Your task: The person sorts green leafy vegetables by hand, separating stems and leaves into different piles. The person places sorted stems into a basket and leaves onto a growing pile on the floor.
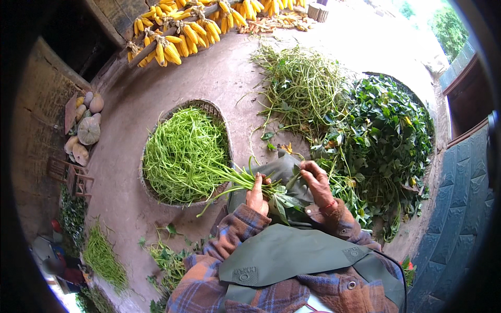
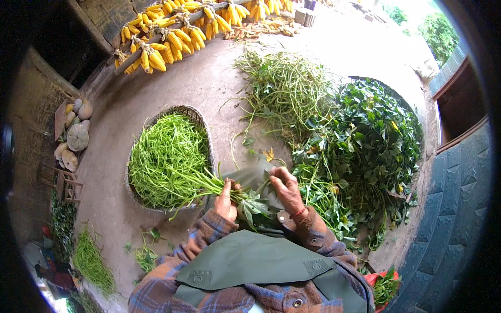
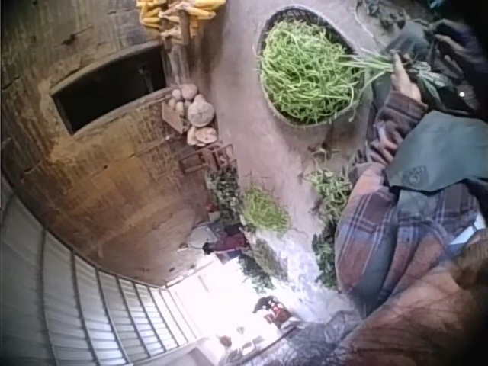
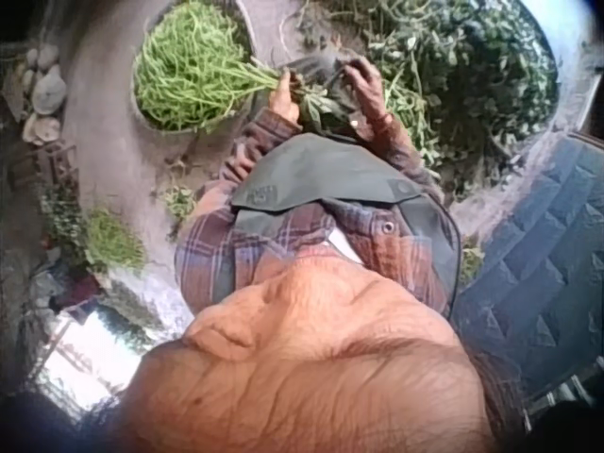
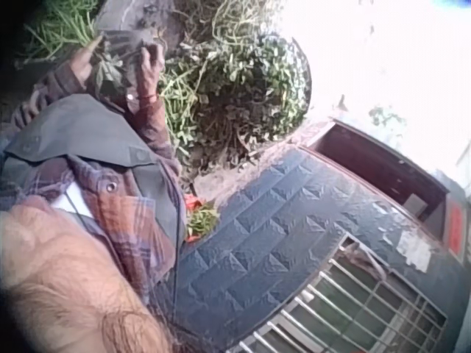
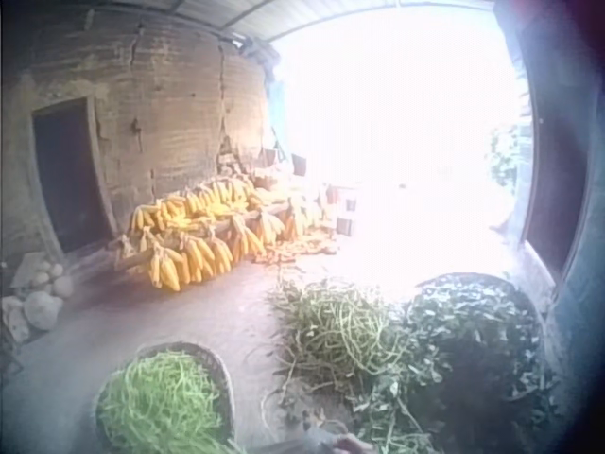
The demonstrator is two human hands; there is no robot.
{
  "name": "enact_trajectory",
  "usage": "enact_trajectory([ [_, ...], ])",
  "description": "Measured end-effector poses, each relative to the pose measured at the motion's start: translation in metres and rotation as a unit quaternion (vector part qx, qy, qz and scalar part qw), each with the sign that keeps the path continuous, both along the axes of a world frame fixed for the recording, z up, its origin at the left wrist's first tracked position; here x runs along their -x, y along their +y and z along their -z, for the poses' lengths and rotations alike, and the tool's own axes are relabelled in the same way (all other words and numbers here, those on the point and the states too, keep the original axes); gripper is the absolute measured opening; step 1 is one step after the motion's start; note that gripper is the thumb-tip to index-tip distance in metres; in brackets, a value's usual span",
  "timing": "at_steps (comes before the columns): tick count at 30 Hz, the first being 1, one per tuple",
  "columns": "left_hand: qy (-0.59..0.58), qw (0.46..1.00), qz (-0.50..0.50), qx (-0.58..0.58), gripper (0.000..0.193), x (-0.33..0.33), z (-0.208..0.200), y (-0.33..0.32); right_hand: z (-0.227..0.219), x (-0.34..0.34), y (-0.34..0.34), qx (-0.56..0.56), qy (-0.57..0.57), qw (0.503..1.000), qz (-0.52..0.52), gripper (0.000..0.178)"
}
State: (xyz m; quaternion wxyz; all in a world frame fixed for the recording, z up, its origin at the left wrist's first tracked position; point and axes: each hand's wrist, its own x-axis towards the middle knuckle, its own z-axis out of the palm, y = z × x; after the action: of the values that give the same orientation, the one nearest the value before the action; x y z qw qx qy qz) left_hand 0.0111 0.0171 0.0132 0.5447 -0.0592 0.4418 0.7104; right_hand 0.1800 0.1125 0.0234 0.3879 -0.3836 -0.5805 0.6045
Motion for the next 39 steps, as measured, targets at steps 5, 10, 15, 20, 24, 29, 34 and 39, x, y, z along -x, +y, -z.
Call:
enact_trajectory([
  [5, -0.011, 1.0, 0.011, -0.024, 0.027, 0.002, -0.009, 0.0, -0.033, -0.014, -0.004, 0.107, 0.073, 0.989, -0.065, 0.008],
  [10, 0.028, 0.999, 0.002, -0.03, 0.026, -0.003, -0.018, 0.003, -0.051, 0.007, -0.021, -0.183, -0.131, 0.969, -0.106, 0.014],
  [15, 0.105, 0.993, -0.004, -0.054, 0.023, -0.011, -0.026, 0.005, -0.044, 0.032, -0.039, -0.397, -0.292, 0.863, -0.112, 0.017],
  [20, 0.112, 0.993, 0.012, -0.043, 0.019, -0.009, -0.027, 0.004, -0.044, 0.03, -0.037, -0.351, -0.219, 0.904, -0.103, 0.015],
  [24, 0.11, 0.992, 0.018, -0.056, 0.019, -0.01, -0.024, 0.005, -0.034, 0.028, -0.037, -0.34, -0.194, 0.918, -0.068, 0.009],
  [29, 0.091, 0.993, 0.028, -0.063, 0.02, -0.008, -0.022, 0.004, -0.031, 0.017, -0.03, 0.238, 0.101, 0.964, -0.064, 0.008],
  [34, 0.045, 0.995, -0.067, -0.057, 0.017, 0.015, -0.001, 0.0, -0.034, -0.006, -0.008, 0.201, 0.204, 0.958, 0.003, 0.008],
  [39, 0.026, 0.997, -0.048, -0.046, 0.021, 0.012, -0.016, 0.001, -0.049, -0.003, -0.016, -0.026, -0.017, 0.993, -0.113, 0.013],
])
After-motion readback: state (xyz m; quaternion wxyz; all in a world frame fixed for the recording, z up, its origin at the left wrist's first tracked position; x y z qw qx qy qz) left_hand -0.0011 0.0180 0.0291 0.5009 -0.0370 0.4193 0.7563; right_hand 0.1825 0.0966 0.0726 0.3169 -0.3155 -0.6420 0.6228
